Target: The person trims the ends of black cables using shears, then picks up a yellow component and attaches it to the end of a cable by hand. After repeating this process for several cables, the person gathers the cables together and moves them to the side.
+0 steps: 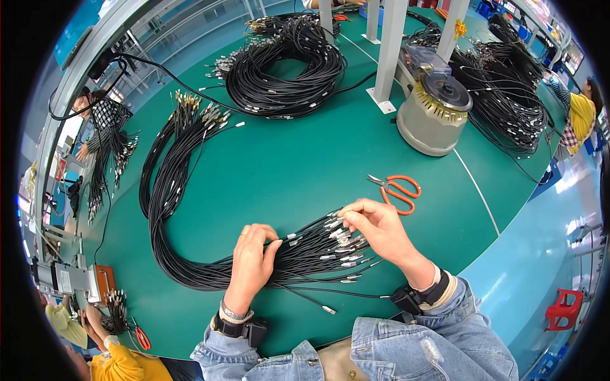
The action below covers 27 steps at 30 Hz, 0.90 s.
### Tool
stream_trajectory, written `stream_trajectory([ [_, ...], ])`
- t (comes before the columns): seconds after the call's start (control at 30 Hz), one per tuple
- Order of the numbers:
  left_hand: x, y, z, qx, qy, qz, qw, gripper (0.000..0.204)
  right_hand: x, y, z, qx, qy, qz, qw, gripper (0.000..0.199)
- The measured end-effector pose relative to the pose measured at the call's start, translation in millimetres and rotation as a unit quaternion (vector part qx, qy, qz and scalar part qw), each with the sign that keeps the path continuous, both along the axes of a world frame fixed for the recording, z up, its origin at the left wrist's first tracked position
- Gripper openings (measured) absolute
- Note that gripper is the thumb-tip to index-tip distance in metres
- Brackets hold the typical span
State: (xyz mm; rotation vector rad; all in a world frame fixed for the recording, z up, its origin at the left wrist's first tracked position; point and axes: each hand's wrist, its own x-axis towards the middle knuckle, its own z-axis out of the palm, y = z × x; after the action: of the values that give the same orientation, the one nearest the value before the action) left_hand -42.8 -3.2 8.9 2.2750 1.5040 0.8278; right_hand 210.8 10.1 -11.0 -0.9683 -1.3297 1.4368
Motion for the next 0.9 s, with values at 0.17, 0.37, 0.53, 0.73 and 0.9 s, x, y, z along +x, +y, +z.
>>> stream_trajectory([
  [0.17,41.0,6.2,21.0,0.017,-0.061,-0.061,0.996,0.019,0.4,-1.4,5.9,0.064,-0.008,0.013,0.998,0.017],
  [0.37,77.3,14.2,1.6,-0.024,-0.154,-0.118,0.981,0.018,2.0,-7.4,6.1,0.022,0.032,0.000,0.999,0.012],
  [0.53,78.6,13.5,-8.0,-0.019,-0.214,-0.094,0.972,0.013,4.9,-4.5,-0.1,0.026,0.024,0.006,0.999,0.010],
  [0.73,75.3,9.2,-5.4,-0.021,-0.156,-0.075,0.985,0.011,-1.3,-5.8,-1.3,0.056,-0.028,-0.018,0.998,0.010],
  [0.9,73.2,7.1,-15.7,0.042,-0.132,-0.080,0.987,0.011,-4.7,-8.1,-4.0,0.080,-0.065,-0.030,0.994,0.010],
])
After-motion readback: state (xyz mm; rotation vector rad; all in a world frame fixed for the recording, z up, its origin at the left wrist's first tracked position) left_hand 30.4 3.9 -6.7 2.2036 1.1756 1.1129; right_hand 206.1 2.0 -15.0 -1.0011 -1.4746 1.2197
